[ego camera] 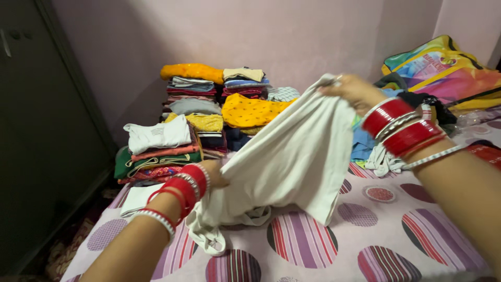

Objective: The person folds a white t-shirt and a white tank top on a bed, smoothing the fabric and aligning edges before stacking them. The person then picks up a striped blue and green shirt and begins to unfold it.

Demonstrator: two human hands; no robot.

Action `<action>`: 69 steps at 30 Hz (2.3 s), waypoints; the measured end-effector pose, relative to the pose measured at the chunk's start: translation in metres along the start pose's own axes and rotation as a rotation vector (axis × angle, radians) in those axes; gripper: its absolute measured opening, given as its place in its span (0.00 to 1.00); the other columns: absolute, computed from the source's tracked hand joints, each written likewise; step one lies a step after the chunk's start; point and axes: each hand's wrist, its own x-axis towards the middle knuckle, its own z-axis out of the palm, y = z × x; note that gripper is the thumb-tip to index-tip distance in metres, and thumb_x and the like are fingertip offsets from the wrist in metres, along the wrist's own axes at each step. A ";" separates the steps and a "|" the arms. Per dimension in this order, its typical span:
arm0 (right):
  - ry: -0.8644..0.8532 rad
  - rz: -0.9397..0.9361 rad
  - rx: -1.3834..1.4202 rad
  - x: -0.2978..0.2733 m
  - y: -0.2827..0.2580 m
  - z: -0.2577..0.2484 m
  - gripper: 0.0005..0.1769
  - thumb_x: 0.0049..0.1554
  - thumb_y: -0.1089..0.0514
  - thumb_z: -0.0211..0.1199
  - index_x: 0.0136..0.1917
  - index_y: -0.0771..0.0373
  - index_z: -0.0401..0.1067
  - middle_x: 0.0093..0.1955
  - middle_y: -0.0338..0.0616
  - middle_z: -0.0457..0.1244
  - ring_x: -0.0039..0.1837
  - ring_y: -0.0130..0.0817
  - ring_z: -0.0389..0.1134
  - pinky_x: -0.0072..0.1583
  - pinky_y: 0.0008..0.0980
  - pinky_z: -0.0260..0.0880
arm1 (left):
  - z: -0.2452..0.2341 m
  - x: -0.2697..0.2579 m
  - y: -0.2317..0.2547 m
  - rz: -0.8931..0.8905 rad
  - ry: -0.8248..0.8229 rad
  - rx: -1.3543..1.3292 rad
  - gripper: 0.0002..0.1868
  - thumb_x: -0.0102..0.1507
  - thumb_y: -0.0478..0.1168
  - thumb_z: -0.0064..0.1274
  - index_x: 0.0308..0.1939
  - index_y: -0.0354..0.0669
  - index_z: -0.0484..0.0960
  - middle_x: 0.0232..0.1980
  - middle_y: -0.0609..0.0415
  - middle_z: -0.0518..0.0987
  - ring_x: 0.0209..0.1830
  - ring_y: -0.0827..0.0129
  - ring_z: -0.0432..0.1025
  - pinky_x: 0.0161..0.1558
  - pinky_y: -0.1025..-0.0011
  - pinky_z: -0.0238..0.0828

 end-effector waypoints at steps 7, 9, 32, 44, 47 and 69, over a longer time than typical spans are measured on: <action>0.326 -0.075 -0.106 -0.001 0.009 -0.046 0.11 0.60 0.59 0.68 0.54 0.66 0.77 0.48 0.37 0.70 0.50 0.24 0.67 0.54 0.23 0.66 | -0.073 -0.011 -0.059 -0.237 0.193 0.099 0.33 0.60 0.65 0.60 0.56 0.43 0.86 0.52 0.42 0.86 0.49 0.54 0.81 0.55 0.61 0.76; 0.314 -0.100 -0.002 -0.001 0.013 -0.046 0.10 0.60 0.59 0.68 0.54 0.64 0.77 0.48 0.36 0.70 0.49 0.24 0.68 0.52 0.25 0.68 | -0.124 -0.025 -0.047 -0.363 0.220 0.198 0.31 0.63 0.65 0.57 0.59 0.47 0.83 0.55 0.45 0.83 0.52 0.54 0.79 0.54 0.57 0.78; 0.415 -0.072 0.129 -0.004 0.028 -0.051 0.11 0.57 0.67 0.66 0.54 0.68 0.76 0.50 0.43 0.71 0.50 0.27 0.72 0.54 0.25 0.73 | -0.137 -0.071 -0.069 -0.323 0.619 0.050 0.17 0.65 0.54 0.55 0.55 0.60 0.86 0.56 0.50 0.80 0.54 0.51 0.76 0.55 0.56 0.73; 0.589 -0.039 -0.299 -0.007 0.039 -0.064 0.11 0.57 0.58 0.71 0.52 0.64 0.80 0.40 0.36 0.66 0.38 0.26 0.62 0.37 0.27 0.61 | -0.140 -0.065 -0.034 -0.360 0.532 0.077 0.13 0.67 0.48 0.50 0.51 0.57 0.87 0.52 0.49 0.85 0.49 0.49 0.79 0.52 0.55 0.77; 0.612 -0.007 -0.232 -0.006 0.044 -0.073 0.11 0.57 0.59 0.69 0.53 0.64 0.79 0.41 0.35 0.65 0.38 0.23 0.63 0.37 0.25 0.63 | -0.127 -0.048 -0.054 -0.332 0.686 -0.202 0.12 0.65 0.48 0.54 0.49 0.57 0.89 0.44 0.48 0.87 0.45 0.53 0.81 0.52 0.58 0.77; 0.423 0.061 0.149 -0.030 -0.005 -0.111 0.10 0.60 0.55 0.68 0.52 0.60 0.71 0.46 0.40 0.68 0.42 0.30 0.69 0.44 0.28 0.72 | -0.201 -0.125 0.027 -0.138 1.343 -1.138 0.10 0.65 0.39 0.55 0.45 0.40 0.87 0.35 0.50 0.87 0.26 0.61 0.79 0.28 0.65 0.76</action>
